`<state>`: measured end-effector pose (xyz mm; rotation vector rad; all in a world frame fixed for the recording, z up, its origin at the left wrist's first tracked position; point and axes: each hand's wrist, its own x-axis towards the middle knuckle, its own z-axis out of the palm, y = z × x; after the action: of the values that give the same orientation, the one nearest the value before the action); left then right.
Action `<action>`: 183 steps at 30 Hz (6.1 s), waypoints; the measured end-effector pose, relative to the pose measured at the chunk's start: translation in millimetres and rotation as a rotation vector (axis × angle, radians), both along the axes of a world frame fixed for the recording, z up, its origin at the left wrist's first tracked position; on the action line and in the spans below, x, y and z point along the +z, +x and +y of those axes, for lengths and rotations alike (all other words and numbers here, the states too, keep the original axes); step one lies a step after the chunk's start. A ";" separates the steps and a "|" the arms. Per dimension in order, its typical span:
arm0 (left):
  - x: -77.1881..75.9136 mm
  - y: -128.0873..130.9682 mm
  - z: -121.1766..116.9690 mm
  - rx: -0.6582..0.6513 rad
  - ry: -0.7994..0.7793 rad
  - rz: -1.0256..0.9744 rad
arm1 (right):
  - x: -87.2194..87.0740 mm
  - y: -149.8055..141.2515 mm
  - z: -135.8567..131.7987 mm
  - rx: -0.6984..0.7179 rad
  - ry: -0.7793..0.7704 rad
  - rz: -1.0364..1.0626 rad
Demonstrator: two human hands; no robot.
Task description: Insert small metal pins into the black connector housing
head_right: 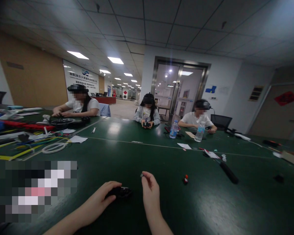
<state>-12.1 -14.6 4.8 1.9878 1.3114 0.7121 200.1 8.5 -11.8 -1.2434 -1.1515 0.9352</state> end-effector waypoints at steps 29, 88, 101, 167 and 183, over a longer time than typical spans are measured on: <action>-14.8 -0.3 7.5 -0.012 0.034 -0.027 | 27.1 -24.6 -29.0 0.392 0.023 -0.635; -17.4 -1.5 7.1 -0.004 0.086 -0.002 | 28.8 -18.5 -28.9 0.411 -0.045 -0.617; -8.7 2.2 4.4 0.006 0.075 0.000 | 28.1 -19.6 -27.7 0.417 0.003 -0.654; -9.6 0.8 5.1 0.003 0.040 -0.027 | 13.2 -8.3 -9.9 -0.040 0.196 -0.110; -1.2 3.4 1.7 -0.005 0.041 -0.005 | 14.8 -3.5 -9.6 -0.110 0.140 -0.059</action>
<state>-8.7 -13.0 3.6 2.0197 1.2978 0.7468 196.6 -1.2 3.1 -1.2142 -1.1626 0.7277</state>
